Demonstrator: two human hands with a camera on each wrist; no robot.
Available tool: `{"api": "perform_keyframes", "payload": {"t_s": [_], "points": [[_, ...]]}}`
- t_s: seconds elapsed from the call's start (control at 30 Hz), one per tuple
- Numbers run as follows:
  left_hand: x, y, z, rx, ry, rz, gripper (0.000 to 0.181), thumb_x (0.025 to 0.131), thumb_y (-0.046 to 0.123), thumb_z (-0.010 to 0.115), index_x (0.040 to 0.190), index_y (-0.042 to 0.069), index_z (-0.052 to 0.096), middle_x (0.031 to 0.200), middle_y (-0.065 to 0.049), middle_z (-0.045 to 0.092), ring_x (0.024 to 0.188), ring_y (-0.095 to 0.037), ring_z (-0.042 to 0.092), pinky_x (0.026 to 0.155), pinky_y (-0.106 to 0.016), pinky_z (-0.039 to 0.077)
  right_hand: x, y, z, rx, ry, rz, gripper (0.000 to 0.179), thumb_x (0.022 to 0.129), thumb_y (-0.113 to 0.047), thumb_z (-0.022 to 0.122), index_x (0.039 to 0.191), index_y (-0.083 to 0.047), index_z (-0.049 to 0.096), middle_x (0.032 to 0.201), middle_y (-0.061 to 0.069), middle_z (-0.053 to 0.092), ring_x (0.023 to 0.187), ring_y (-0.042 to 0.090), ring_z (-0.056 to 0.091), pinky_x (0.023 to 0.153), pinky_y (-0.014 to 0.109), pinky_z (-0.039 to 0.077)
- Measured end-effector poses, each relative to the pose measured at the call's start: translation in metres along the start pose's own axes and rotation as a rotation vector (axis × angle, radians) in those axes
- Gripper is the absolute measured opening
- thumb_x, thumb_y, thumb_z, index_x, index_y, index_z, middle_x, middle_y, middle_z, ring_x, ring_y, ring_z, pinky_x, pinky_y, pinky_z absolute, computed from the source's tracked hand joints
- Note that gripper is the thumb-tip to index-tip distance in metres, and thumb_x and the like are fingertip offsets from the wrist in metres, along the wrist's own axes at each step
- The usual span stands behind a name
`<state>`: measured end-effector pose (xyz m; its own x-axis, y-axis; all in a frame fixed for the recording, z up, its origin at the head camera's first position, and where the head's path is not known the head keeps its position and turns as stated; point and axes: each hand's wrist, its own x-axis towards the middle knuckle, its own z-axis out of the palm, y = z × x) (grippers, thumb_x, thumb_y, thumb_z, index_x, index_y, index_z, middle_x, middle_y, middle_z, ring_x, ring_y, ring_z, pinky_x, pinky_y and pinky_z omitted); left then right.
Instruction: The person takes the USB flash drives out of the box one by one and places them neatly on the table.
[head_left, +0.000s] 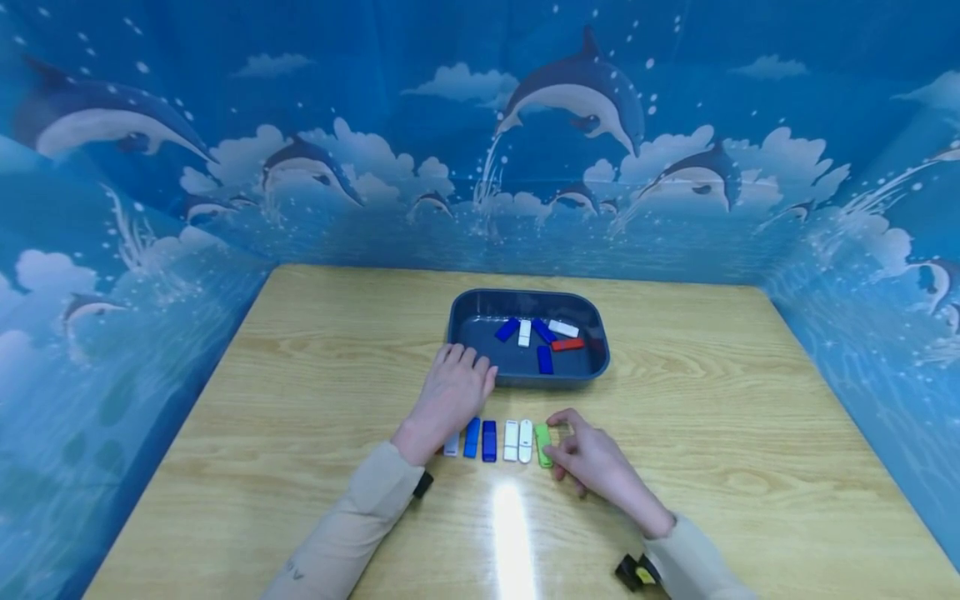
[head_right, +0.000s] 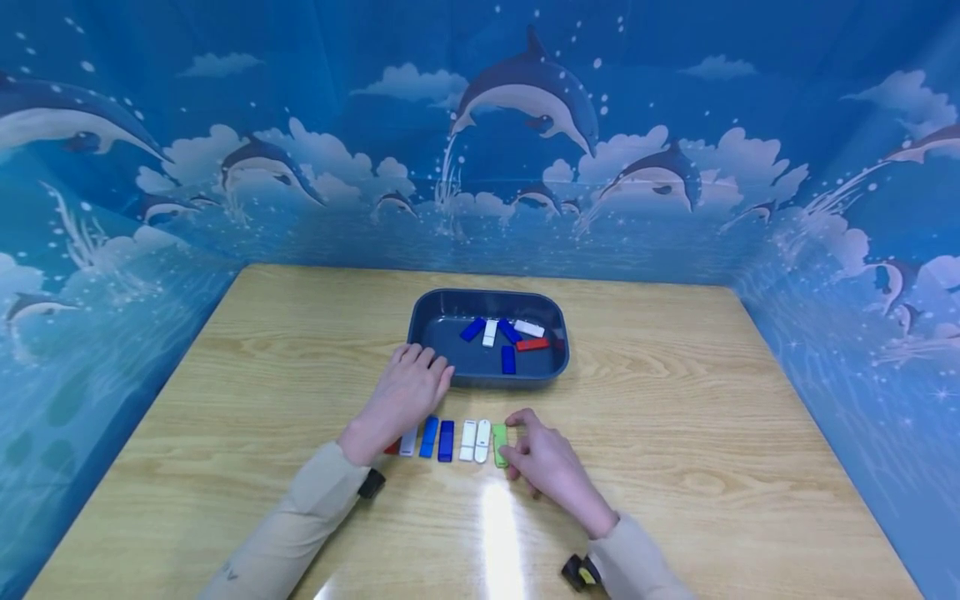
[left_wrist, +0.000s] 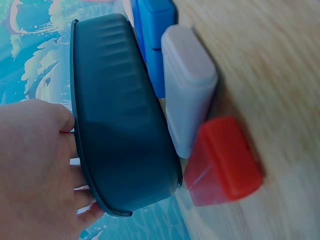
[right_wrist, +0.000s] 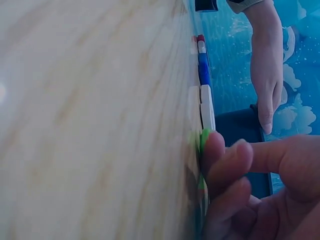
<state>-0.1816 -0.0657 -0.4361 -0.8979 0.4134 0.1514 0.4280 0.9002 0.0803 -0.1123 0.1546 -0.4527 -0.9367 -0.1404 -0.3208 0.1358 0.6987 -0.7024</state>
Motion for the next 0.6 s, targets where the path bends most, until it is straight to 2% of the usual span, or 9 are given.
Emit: {"api": "perform_keyframes", "payload": {"t_s": [0.13, 0.43, 0.6], "points": [[0.001, 0.000, 0.001, 0.008, -0.001, -0.002, 0.039, 0.110, 0.034, 0.042, 0.118, 0.008, 0.069, 0.122, -0.013, 0.068, 0.125, -0.032, 0.057, 0.117, -0.050, 0.035, 0.002, 0.001, -0.001, 0.033, -0.016, -0.028, 0.043, 0.098, -0.010, 0.065, 0.138, -0.012, 0.049, 0.065, 0.000, 0.066, 0.041, 0.016, 0.052, 0.041, 0.028, 0.043], [0.001, 0.000, 0.000, 0.005, -0.019, -0.009, 0.041, 0.110, 0.035, 0.040, 0.121, 0.008, 0.068, 0.125, -0.013, 0.067, 0.126, -0.032, 0.056, 0.118, -0.050, 0.034, 0.004, 0.001, -0.002, 0.032, -0.058, -0.081, 0.040, 0.098, -0.009, 0.064, 0.136, -0.014, 0.053, 0.067, 0.001, 0.065, 0.044, 0.016, 0.054, 0.042, 0.027, 0.045], [0.000, 0.000, -0.001, 0.007, -0.007, 0.005, 0.040, 0.110, 0.035, 0.041, 0.119, 0.008, 0.068, 0.122, -0.012, 0.068, 0.124, -0.032, 0.056, 0.117, -0.050, 0.035, 0.005, 0.000, -0.012, 0.014, -0.028, -0.118, 0.036, 0.098, -0.011, 0.065, 0.133, -0.013, 0.056, 0.070, 0.000, 0.066, 0.046, 0.017, 0.054, 0.042, 0.026, 0.045]]}}
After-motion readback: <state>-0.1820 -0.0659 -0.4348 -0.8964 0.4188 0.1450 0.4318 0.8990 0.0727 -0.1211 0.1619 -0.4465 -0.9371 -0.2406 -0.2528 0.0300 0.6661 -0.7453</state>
